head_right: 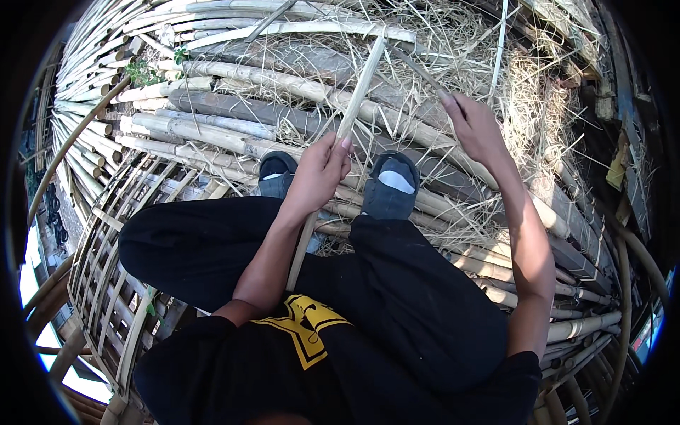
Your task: The person whittles a thin strip of bamboo using a knife while sitting over a pile of bamboo poles.
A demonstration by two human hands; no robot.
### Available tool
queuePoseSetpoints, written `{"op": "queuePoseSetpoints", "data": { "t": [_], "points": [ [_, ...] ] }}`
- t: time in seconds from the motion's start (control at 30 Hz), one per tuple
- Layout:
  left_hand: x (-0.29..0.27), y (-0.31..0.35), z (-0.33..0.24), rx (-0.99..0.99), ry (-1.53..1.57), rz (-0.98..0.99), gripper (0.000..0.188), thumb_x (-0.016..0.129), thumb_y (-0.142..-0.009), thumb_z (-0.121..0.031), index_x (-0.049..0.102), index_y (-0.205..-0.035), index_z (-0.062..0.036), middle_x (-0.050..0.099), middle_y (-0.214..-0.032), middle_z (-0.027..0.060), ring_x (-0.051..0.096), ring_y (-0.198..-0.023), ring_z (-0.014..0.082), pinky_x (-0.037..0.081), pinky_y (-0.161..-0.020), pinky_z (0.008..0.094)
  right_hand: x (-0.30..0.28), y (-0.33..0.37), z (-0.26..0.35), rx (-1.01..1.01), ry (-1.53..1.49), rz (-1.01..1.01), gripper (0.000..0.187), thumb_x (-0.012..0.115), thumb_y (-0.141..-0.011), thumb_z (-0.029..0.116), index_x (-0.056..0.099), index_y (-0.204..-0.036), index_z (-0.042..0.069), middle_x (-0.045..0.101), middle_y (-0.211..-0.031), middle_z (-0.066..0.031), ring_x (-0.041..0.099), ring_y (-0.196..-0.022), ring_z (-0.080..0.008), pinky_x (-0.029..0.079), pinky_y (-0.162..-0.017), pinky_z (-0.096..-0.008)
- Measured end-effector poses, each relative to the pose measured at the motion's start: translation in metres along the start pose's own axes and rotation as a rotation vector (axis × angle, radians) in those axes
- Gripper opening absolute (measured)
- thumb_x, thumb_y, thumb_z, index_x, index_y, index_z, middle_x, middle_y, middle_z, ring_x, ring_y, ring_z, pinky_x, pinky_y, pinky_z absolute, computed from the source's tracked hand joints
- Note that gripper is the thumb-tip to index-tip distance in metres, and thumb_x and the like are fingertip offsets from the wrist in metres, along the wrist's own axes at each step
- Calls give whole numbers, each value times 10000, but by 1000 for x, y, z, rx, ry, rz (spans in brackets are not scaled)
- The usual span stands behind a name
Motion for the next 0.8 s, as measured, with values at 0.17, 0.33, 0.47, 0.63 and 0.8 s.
{"op": "queuePoseSetpoints", "data": {
  "t": [0.17, 0.33, 0.47, 0.63, 0.8],
  "points": [
    [3, 0, 1, -1, 42, 27, 242, 440, -1010, -199, 518, -887, -5, 417, -573, -19, 356, -514, 45, 289, -460, 242, 46, 17, 75, -369, 113, 181, 419, 467, -966, 391, 537, -787, 19, 510, -578, -188, 506, -553, -370, 395, -552, -464],
    [4, 2, 2, 32, -218, -14, 256, 453, -1007, -197, 512, -870, 12, 468, -600, -8, 421, -538, 65, 350, -495, 256, 51, 11, 64, -379, 141, 182, 343, 477, -955, 357, 566, -830, 51, 517, -576, -177, 534, -581, -385, 406, -553, -476],
    [2, -3, 1, 29, -76, -44, 256, 462, -1005, -200, 519, -865, 7, 452, -585, -21, 414, -532, 64, 347, -483, 260, 41, -7, 52, -391, 280, 166, 330, 463, -961, 364, 579, -853, 74, 502, -540, -156, 517, -538, -377, 403, -515, -455],
    [13, 22, 1, -14, 3, 70, 246, 442, -1016, -214, 508, -883, -18, 384, -571, -46, 345, -502, 33, 281, -447, 219, -52, -60, -91, 215, 351, -169, 620, 260, -996, 524, 589, -815, 30, 539, -565, -65, 539, -512, -249, 452, -538, -434],
    [1, 9, 4, -63, 129, 93, 242, 435, -1022, -245, 492, -907, -40, 373, -570, -59, 308, -477, 12, 247, -416, 200, -121, -37, -82, 147, 290, -452, 587, 361, -994, 493, 582, -836, -28, 590, -662, -190, 552, -607, -269, 416, -602, -408]
  ]
}}
Point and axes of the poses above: each hand's wrist, its own y-axis away from the middle knuckle, its own x-axis out of the palm, z = x × y, the point moved 5 cm from there along -y, towards the middle knuckle
